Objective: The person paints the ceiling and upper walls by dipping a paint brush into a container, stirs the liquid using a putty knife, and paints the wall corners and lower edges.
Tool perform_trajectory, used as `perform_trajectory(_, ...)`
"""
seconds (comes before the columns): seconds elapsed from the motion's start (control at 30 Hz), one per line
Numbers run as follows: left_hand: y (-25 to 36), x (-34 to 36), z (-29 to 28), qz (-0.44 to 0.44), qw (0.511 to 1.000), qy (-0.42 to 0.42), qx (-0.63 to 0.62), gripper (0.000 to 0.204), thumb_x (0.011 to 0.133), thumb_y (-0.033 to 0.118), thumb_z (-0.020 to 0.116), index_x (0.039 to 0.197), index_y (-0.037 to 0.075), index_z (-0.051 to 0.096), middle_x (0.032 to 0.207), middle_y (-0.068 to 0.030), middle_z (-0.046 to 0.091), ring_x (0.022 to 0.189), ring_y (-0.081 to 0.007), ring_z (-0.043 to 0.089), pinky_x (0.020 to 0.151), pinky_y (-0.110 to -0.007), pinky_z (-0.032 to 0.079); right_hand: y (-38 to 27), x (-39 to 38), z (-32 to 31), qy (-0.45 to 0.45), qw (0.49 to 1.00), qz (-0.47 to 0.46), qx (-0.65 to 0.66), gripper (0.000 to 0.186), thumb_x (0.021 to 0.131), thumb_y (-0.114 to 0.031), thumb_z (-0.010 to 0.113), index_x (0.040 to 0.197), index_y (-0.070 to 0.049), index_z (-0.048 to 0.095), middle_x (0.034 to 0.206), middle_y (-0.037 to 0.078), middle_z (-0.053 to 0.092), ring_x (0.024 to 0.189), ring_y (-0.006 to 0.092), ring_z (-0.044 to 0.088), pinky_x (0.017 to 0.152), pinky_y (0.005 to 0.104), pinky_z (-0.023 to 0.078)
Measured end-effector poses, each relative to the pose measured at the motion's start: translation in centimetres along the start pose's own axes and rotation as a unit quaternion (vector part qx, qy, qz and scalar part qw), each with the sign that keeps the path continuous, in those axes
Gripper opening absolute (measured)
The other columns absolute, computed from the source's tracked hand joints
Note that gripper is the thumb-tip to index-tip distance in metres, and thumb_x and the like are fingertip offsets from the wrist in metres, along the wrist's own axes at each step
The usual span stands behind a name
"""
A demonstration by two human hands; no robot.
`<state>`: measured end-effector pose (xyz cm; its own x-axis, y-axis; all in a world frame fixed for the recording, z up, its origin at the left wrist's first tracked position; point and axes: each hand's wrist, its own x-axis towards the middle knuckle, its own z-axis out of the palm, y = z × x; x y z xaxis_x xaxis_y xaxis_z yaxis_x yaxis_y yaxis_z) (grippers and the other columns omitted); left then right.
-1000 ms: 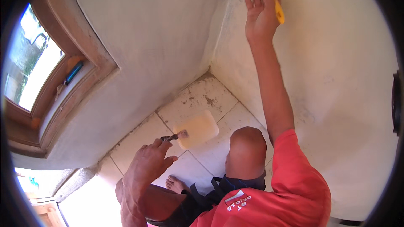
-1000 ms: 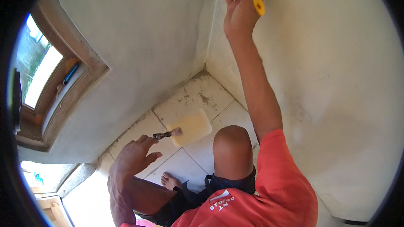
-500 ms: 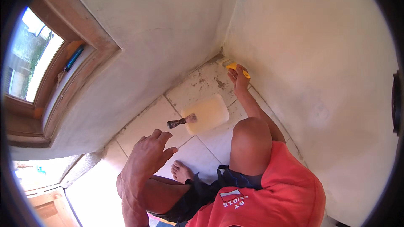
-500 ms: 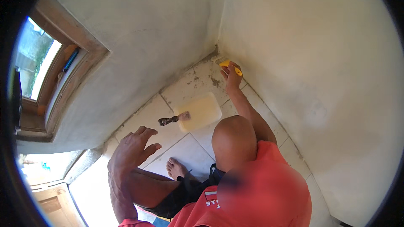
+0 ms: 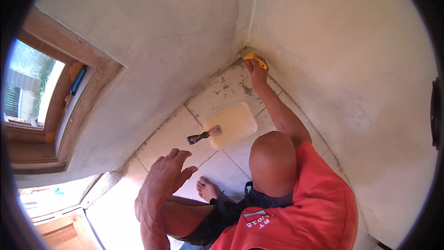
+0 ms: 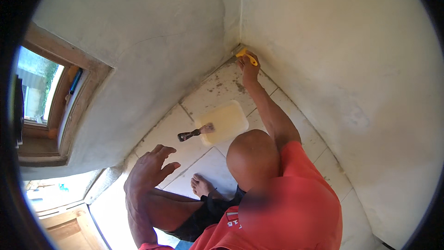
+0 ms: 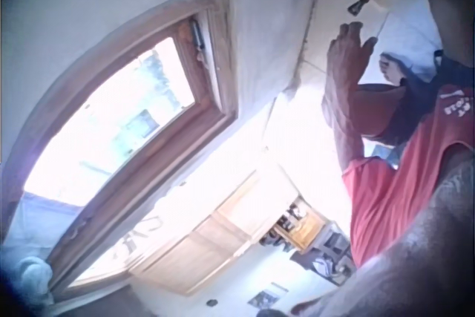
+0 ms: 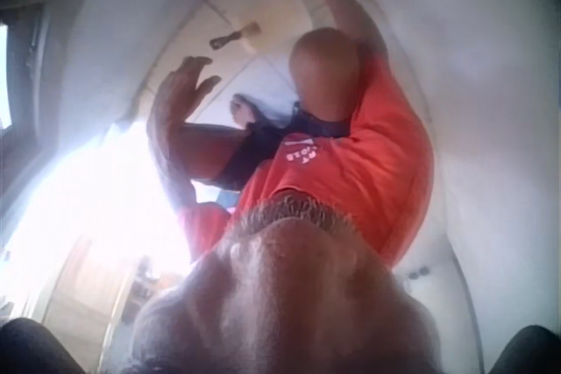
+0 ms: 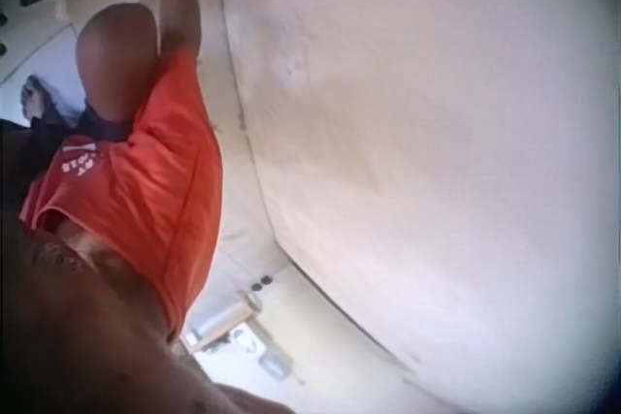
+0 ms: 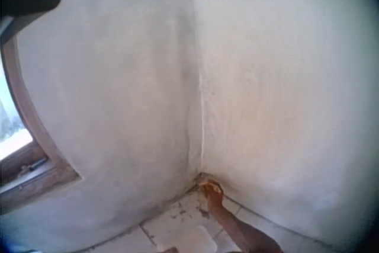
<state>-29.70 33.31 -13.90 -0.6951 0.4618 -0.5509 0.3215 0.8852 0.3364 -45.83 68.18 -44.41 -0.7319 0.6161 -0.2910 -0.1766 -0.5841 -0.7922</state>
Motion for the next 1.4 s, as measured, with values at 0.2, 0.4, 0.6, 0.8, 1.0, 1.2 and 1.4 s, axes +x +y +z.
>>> perform_trajectory(0.2,-0.4,0.0,0.3,-0.012,1.000,-0.005,0.004,0.043,0.092,0.038,0.065,0.121,0.006,0.061,0.116,-0.0128,0.062,0.105,-0.0303,0.063,0.090,-0.043,0.048,0.4,-2.1,-0.6,-0.002,0.999,-0.011,0.034,0.026,0.096,-0.007,0.056,0.121,-0.006,0.056,0.112,0.010,0.060,0.102,0.0213,0.064,0.093,0.0368,0.055)
perform_trajectory(0.4,0.2,0.2,-0.1,-0.001,1.000,-0.001,0.006,0.042,0.092,0.037,0.065,0.120,0.006,0.061,0.116,-0.0126,0.063,0.105,-0.0306,0.064,0.088,-0.043,0.049,-3.4,-1.6,2.0,-0.012,0.997,-0.002,0.077,0.027,0.095,-0.008,0.057,0.122,-0.004,0.054,0.110,0.011,0.060,0.101,0.0220,0.065,0.090,0.0369,0.057)
perform_trajectory(0.6,-0.2,0.2,0.3,0.016,1.000,0.017,0.006,0.043,0.092,0.037,0.065,0.121,0.005,0.061,0.115,-0.0127,0.063,0.104,-0.0310,0.064,0.088,-0.043,0.050,-13.7,-5.1,8.6,-0.088,0.989,-0.076,0.090,0.028,0.094,-0.007,0.058,0.121,0.001,0.053,0.109,0.014,0.062,0.097,0.0249,0.067,0.090,0.0384,0.058)
perform_trajectory(0.8,-0.2,0.6,0.0,0.014,1.000,0.016,-0.002,0.043,0.092,0.037,0.066,0.121,0.005,0.061,0.114,-0.0131,0.064,0.101,-0.0318,0.064,0.087,-0.043,0.049,-23.9,-7.6,13.3,-0.244,0.937,-0.211,0.133,0.030,0.096,-0.010,0.057,0.124,-0.003,0.052,0.119,0.014,0.060,0.111,0.0275,0.063,0.096,0.0414,0.053)
perform_trajectory(1.0,-0.2,-1.3,-1.4,-0.002,0.999,0.026,0.025,0.043,0.092,0.038,0.065,0.122,0.007,0.061,0.115,-0.0138,0.063,0.101,-0.0329,0.064,0.087,-0.044,0.049,-14.3,-6.1,10.0,-0.235,0.945,-0.154,0.164,0.033,0.100,-0.014,0.052,0.132,-0.009,0.046,0.134,0.011,0.053,0.130,0.0306,0.051,0.106,0.0466,0.044)
perform_trajectory(1.2,-1.1,0.9,0.6,0.044,0.999,0.009,0.014,0.046,0.093,0.043,0.062,0.125,0.010,0.060,0.118,-0.0154,0.061,0.103,-0.0348,0.063,0.090,-0.045,0.049,-6.1,-3.0,0.5,-0.047,0.996,-0.031,0.073,0.028,0.098,-0.015,0.056,0.124,-0.006,0.052,0.119,0.012,0.060,0.108,0.0245,0.064,0.093,0.0411,0.056)
perform_trajectory(1.4,-0.7,0.1,0.5,0.053,0.998,0.028,0.009,0.043,0.092,0.040,0.063,0.123,0.010,0.061,0.117,-0.0137,0.061,0.101,-0.0359,0.062,0.088,-0.045,0.048,-21.7,-7.2,13.7,-0.146,0.970,-0.177,0.077,0.020,0.094,-0.013,0.064,0.109,-0.002,0.059,0.101,0.009,0.066,0.089,0.0194,0.068,0.081,0.0339,0.060)
